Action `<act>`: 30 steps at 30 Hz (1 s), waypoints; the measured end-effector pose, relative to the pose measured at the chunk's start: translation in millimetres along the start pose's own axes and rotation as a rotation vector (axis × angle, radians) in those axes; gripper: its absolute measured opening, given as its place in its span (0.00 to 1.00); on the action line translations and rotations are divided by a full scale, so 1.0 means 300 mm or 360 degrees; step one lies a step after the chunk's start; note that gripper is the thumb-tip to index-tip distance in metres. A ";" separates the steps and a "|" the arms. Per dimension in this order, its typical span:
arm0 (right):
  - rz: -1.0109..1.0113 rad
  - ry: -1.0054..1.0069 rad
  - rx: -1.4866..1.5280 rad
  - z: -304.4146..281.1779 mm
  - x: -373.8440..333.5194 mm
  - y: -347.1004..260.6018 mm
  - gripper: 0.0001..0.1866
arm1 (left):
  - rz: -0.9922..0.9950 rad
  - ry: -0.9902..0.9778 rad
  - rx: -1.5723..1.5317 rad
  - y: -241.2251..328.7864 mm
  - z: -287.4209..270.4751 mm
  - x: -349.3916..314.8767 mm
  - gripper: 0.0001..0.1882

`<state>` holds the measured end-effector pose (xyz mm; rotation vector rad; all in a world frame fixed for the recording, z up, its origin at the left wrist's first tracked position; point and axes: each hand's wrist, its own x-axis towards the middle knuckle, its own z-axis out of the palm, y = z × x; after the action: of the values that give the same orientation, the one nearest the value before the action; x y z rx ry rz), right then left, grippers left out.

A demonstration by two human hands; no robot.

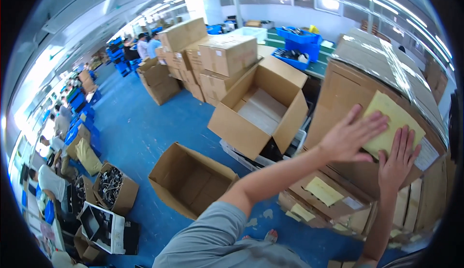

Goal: Writing information on yellow paper slips and adhering them to large cardboard boxes.

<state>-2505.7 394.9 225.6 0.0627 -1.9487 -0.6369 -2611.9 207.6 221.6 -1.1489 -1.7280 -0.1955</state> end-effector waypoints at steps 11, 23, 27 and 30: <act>0.0938 -0.0311 -0.0093 0.018 -0.589 0.256 0.34 | -0.0998 -0.0175 -0.0321 -0.081 -0.022 -0.422 0.40; 0.2765 0.1558 -0.1813 -0.353 -2.002 -0.688 0.28 | -0.2356 -0.2702 -0.2119 0.822 -0.294 -2.122 0.34; 0.2640 0.0622 -0.0731 -0.436 -1.955 -0.762 0.26 | -0.2396 -0.2689 -0.2117 0.880 -0.314 -2.302 0.36; 0.2227 -0.0290 0.0260 -0.479 -1.935 -0.796 0.24 | -0.2778 -0.2536 -0.2163 1.076 -0.347 -2.364 0.39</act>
<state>-2170.8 316.4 -318.9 -1.1766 -1.6878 0.4620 -2271.3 -107.6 -413.0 0.3151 -3.7804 -2.2292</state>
